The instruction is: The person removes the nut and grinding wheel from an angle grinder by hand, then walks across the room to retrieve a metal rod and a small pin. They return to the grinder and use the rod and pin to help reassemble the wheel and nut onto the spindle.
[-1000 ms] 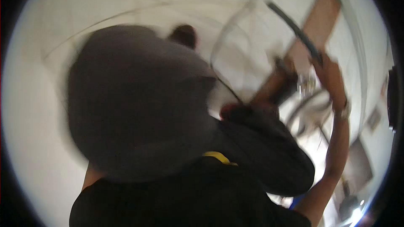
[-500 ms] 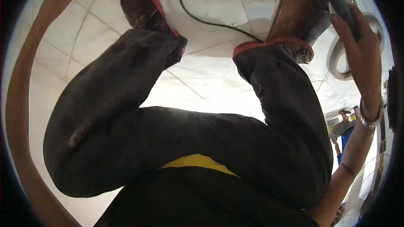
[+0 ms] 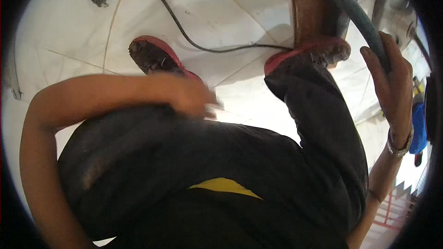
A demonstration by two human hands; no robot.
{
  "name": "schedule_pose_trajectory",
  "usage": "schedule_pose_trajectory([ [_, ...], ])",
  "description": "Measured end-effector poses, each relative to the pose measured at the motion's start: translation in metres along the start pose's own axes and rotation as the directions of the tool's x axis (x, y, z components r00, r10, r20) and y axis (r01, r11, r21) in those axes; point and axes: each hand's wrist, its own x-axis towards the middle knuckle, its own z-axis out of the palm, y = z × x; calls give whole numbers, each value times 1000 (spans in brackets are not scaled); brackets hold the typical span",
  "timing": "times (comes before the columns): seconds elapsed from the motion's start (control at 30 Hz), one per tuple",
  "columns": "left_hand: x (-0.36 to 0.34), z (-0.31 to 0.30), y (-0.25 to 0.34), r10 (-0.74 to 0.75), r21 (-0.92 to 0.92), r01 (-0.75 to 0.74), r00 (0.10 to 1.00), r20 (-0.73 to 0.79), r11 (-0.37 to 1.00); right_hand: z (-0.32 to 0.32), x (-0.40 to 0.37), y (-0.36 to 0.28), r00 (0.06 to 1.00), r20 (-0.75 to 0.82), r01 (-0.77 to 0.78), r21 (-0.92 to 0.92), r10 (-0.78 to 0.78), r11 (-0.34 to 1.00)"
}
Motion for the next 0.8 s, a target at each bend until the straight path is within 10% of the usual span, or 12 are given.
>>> schedule_pose_trajectory([
  [0.03, 13, 4, 23, 108, -78, -83, 907, 406, 993, 7, -5, 6, 998, 28, -55, -17, 56, 998],
  [0.17, 29, 34, 28, 62, -175, 38, 844, 533, 984, 35, -21, 12, 987, 63, -155, 95, 149, 983],
  [0.2, 44, 47, 11, 142, -398, 78, 857, 494, 914, 51, -30, 9, 995, -10, -92, 219, 96, 971],
  [0.3, 94, 117, -48, 425, -187, -382, 835, 350, 905, 65, -45, 13, 994, -28, -95, 266, 106, 959],
  [0.53, 108, 73, -20, 307, -645, -109, 930, 203, 756, 64, -78, -14, 971, 79, -229, 65, 224, 971],
  [0.7, 53, 5, 21, 275, -420, -235, 961, 36, 876, 81, -58, -15, 989, 73, -140, 161, 130, 977],
  [0.8, 31, -33, 9, 288, 21, -293, 921, -260, 956, 79, -47, -16, 998, -52, -28, 269, 43, 963],
])
